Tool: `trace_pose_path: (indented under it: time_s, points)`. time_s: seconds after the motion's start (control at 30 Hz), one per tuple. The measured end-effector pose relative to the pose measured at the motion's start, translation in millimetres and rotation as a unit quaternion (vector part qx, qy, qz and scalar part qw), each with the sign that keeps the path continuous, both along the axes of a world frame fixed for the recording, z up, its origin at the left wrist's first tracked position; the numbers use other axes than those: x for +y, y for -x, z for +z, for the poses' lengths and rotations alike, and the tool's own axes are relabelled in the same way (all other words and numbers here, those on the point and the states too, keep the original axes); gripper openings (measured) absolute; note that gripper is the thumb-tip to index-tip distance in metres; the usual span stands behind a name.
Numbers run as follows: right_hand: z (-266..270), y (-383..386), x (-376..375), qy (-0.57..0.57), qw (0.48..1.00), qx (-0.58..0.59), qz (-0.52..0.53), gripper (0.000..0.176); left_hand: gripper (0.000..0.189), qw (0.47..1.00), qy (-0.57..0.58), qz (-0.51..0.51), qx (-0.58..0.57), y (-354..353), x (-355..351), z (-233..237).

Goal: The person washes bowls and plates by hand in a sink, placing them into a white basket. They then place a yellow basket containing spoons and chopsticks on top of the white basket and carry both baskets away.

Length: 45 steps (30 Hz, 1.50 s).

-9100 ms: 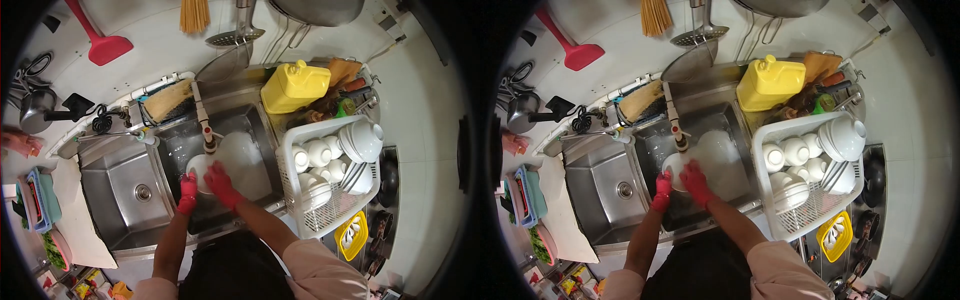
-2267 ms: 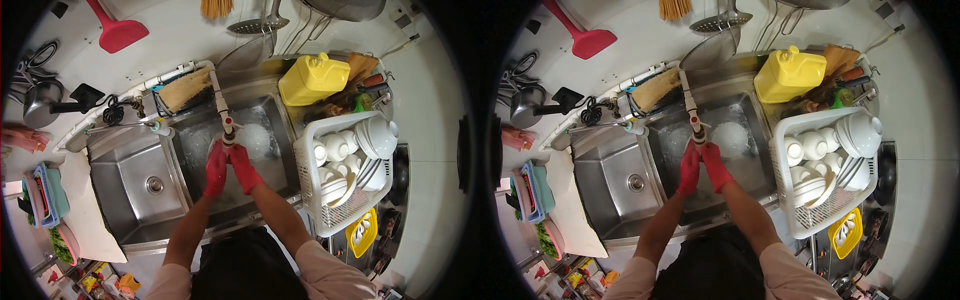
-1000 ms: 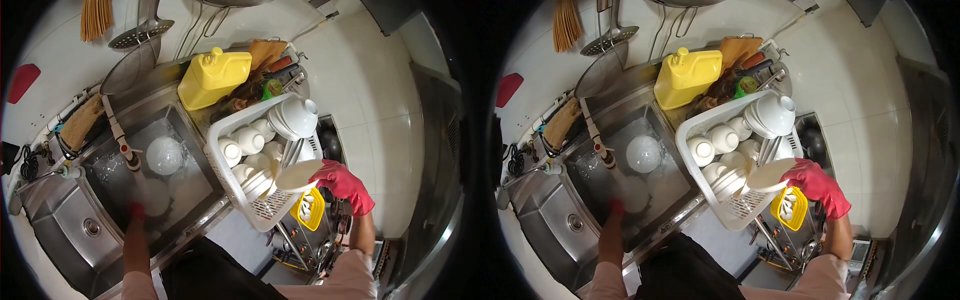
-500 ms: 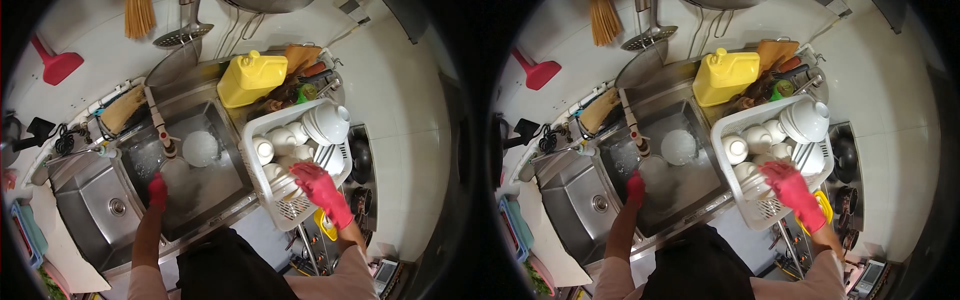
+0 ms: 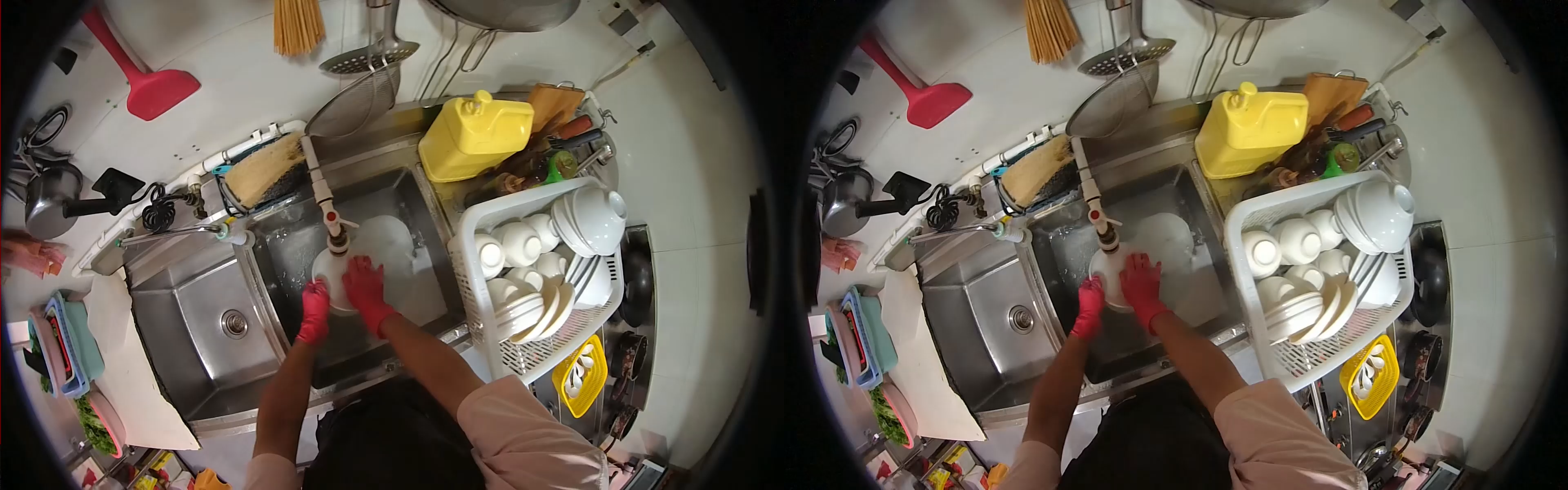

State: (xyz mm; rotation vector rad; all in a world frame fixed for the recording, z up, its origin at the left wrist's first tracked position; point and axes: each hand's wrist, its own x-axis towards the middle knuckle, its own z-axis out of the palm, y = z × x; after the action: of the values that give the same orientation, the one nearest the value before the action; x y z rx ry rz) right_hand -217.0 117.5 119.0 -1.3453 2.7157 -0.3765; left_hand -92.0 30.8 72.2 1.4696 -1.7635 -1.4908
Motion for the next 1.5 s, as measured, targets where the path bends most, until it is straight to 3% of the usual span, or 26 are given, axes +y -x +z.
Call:
trace_pose_path:
  time_s: [0.07,0.17,0.23,0.33,0.43,0.47,0.53,0.57,0.63,0.67,0.77,0.83,0.87,0.93,0.97,1.03,1.07,1.17,1.27,1.33,1.43,1.5]
  points:
    - [15,-8,-28,0.057,0.973,-0.219,-0.053,0.047,0.034,0.995,-0.065,0.035,0.074,18,15,28]
    - [56,-14,-31,0.117,0.933,-0.34,0.013,0.043,0.041,0.985,-0.105,0.099,0.094,28,1,19]
    - [72,-9,-4,0.104,0.924,-0.287,0.231,0.042,0.047,0.97,-0.169,0.139,0.108,21,-21,4]
    - [43,10,27,0.105,0.951,-0.227,0.184,0.041,0.047,0.998,-0.002,0.043,0.05,17,-33,28]
    - [14,25,-11,0.133,0.985,-0.09,0.064,0.042,0.042,0.992,-0.017,0.033,0.121,35,0,46]
    - [24,16,-19,0.137,0.979,-0.129,0.084,0.044,0.038,0.967,-0.127,0.102,0.196,48,7,72]
    - [62,-4,-22,0.133,0.961,-0.206,0.124,0.049,0.035,0.957,-0.133,0.085,0.243,44,-12,47]
    - [68,-3,-11,0.137,0.956,-0.182,0.186,0.051,0.034,0.95,-0.136,0.078,0.269,42,-20,36]
    - [74,6,19,0.148,0.929,-0.133,0.311,0.054,0.033,0.976,-0.088,0.049,0.193,35,-33,53]
    - [74,15,28,0.15,0.944,-0.104,0.276,0.053,0.032,0.985,-0.062,0.033,0.155,33,-39,66]
    - [54,31,39,0.129,0.964,-0.041,0.229,0.051,0.03,0.977,-0.184,0.038,0.105,37,-33,78]
    - [42,37,26,0.085,0.956,-0.026,0.281,0.052,0.029,0.982,-0.147,0.028,0.115,37,-47,38]
    - [40,31,27,0.098,0.948,-0.138,0.269,0.046,0.029,0.984,-0.131,0.025,0.121,39,-51,23]
    - [37,16,26,0.122,0.897,-0.355,0.235,0.036,0.026,0.973,-0.137,-0.06,0.175,51,-51,51]
    - [40,10,17,0.096,0.909,-0.356,0.193,0.034,0.025,0.964,-0.137,-0.103,0.203,57,-50,65]
    - [58,2,-2,0.044,0.929,-0.352,0.108,0.03,0.024,0.963,-0.198,-0.057,0.171,61,-46,71]
    - [69,-1,-3,0.063,0.945,-0.303,0.104,0.033,0.023,0.961,-0.229,-0.036,0.154,63,-44,72]
    - [99,-11,3,0.118,0.976,-0.151,0.108,0.041,0.032,0.958,-0.17,-0.057,0.224,64,-41,128]
    - [108,-5,4,0.184,0.969,-0.082,0.14,0.045,0.03,0.976,-0.177,-0.042,0.123,61,-64,68]
    - [80,-4,5,0.217,0.948,-0.167,0.165,0.047,0.03,0.972,-0.201,-0.032,0.119,64,-72,65]
    - [55,-7,2,0.187,0.936,-0.298,0.009,0.04,0.033,0.963,-0.248,-0.015,0.1,51,-69,57]
    - [49,-3,1,0.217,0.937,-0.27,0.044,0.038,0.039,0.959,-0.264,-0.011,0.1,54,-71,68]
